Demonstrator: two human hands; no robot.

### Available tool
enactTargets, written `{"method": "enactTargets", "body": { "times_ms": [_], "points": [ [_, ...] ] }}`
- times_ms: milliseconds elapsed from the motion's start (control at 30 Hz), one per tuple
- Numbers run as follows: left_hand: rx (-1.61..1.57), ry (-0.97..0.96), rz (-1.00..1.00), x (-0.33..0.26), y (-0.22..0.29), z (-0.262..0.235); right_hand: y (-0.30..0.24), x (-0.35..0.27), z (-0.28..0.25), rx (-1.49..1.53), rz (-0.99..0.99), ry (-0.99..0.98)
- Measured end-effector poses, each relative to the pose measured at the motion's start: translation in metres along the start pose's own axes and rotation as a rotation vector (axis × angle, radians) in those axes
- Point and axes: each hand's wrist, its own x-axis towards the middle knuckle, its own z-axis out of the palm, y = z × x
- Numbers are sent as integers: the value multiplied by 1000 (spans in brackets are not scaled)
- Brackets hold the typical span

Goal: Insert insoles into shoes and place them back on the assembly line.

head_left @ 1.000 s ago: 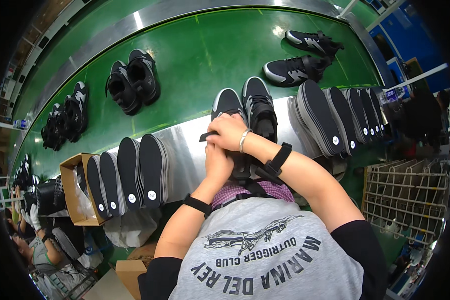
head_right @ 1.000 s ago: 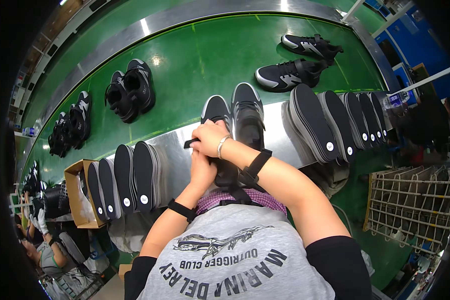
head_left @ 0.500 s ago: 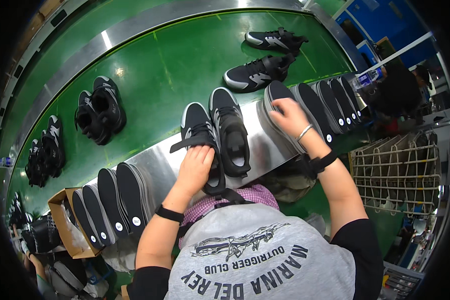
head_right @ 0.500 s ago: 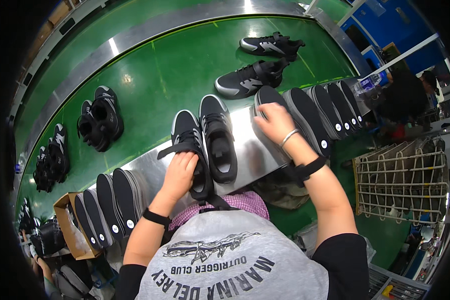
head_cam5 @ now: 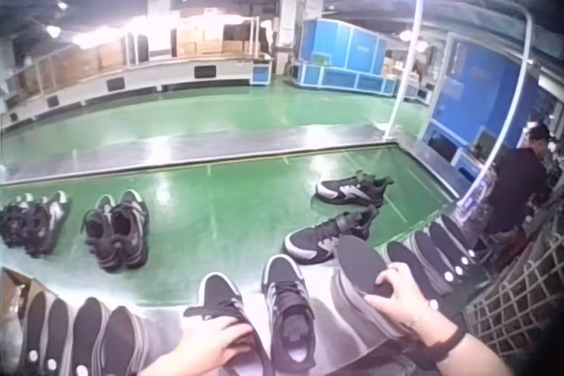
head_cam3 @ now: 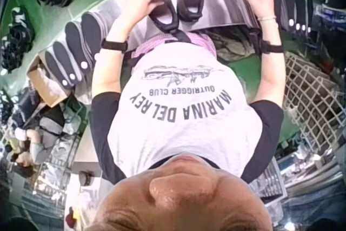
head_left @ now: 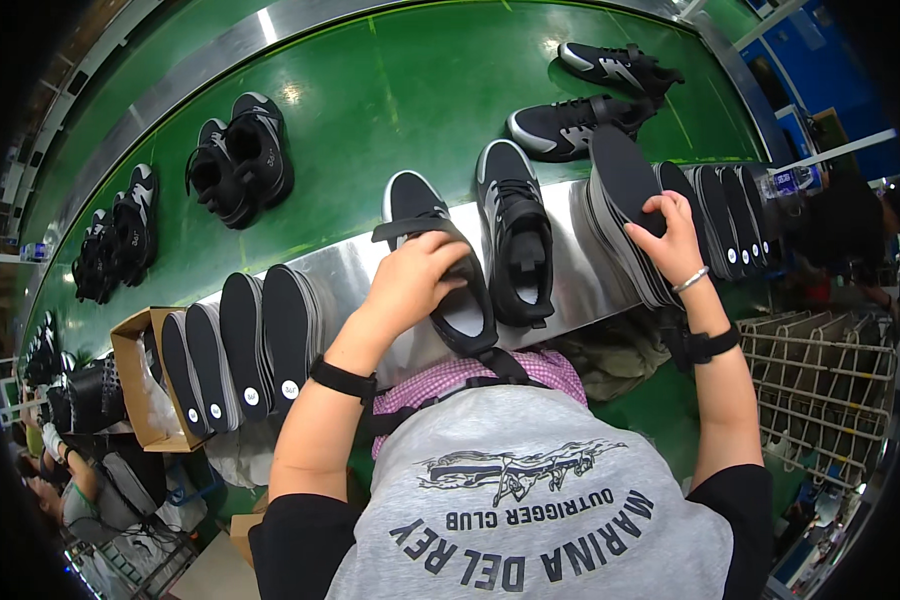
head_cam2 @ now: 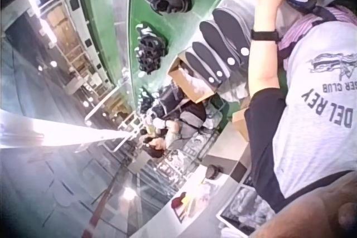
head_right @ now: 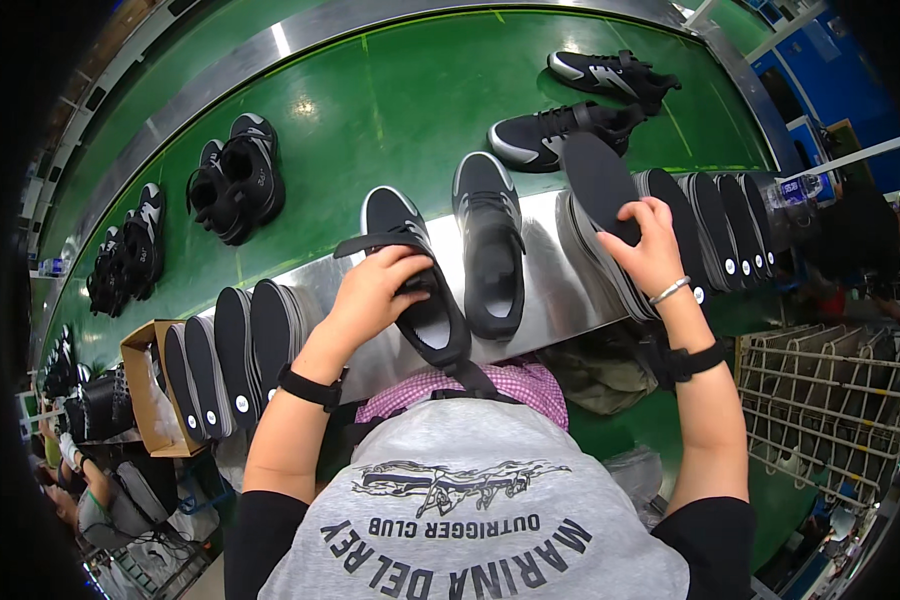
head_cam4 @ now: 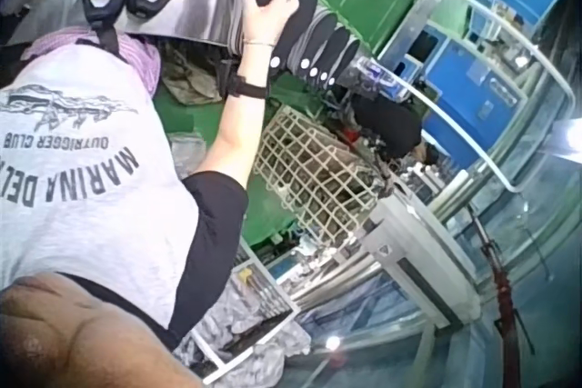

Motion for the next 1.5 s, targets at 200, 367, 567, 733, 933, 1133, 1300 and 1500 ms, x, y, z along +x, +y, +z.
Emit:
{"method": "enactTargets", "body": {
  "times_ms": [200,367,567,733,933,1133,1300,1500],
  "points": [
    [174,45,-58,0,-10,5,-120,-15,-20,155,-457,-395],
    [-200,128,-321,11,-29,15,-164,-25,8,-348,-686,-699],
    [-914,10,-687,5,-38,19,-180,-24,108,-310,-305,-824],
    [-535,24,-645,2,-30,15,-190,-38,58,-406,-294,-908],
    [-456,111,-542,-3,-36,31,-172,-41,41,-388,-472,-769],
    [-477,168,-500,-3,-42,40,-180,-32,123,-376,-329,-911],
    [-521,215,-471,0,-30,35,-171,-9,158,-474,-310,-1361],
    [-417,157,-512,-3,-33,35,-188,-20,147,-577,-177,-1214]
  ]
}}
